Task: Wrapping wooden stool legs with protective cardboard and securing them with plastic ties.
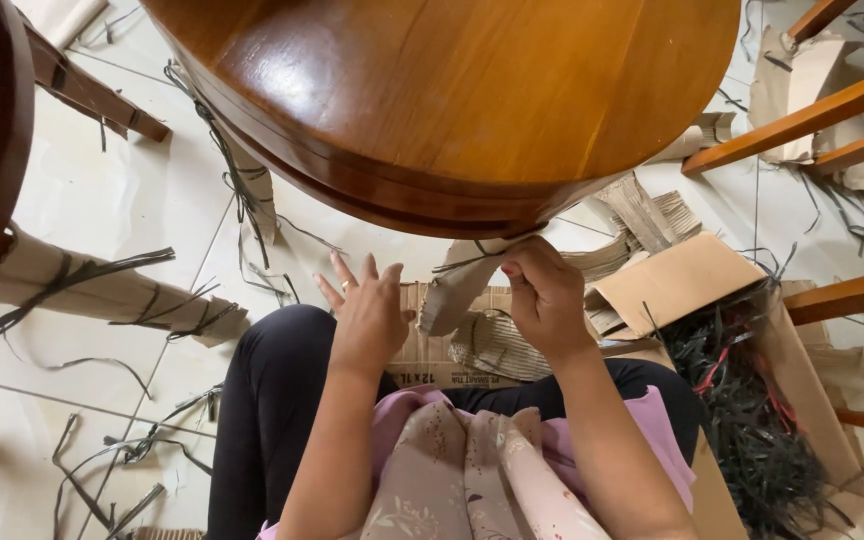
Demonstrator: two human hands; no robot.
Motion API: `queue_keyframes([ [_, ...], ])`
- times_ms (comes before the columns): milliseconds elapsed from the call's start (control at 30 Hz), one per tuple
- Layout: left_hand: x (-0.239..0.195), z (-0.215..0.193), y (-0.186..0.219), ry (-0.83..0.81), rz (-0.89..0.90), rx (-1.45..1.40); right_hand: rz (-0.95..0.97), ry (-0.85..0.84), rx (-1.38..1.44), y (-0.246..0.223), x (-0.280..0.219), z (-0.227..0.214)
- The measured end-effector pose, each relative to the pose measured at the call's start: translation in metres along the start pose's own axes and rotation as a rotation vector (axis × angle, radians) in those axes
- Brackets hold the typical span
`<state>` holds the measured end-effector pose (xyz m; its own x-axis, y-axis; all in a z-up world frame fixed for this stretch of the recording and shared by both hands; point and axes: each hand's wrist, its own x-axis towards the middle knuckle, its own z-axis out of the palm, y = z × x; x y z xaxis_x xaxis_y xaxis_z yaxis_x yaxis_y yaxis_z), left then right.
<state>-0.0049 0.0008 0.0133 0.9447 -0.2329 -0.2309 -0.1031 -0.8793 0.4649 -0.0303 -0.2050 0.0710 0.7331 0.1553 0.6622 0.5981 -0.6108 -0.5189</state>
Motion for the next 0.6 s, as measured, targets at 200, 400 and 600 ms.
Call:
queue_keyframes([
  [200, -0.008, -0.02, 0.024, 0.434, 0.295, -0.708, -0.01, 0.01, 0.006, -0.003, 0.001, 0.0],
  [400, 0.018, 0.033, 0.047, 0.396, 0.271, -1.364, -0.012, 0.017, -0.003, 0.0, -0.001, 0.001],
  [600, 0.023, 0.031, 0.065, 0.588, 0.427, -1.49, -0.001, 0.039, 0.002, 0.0, -0.003, 0.004],
])
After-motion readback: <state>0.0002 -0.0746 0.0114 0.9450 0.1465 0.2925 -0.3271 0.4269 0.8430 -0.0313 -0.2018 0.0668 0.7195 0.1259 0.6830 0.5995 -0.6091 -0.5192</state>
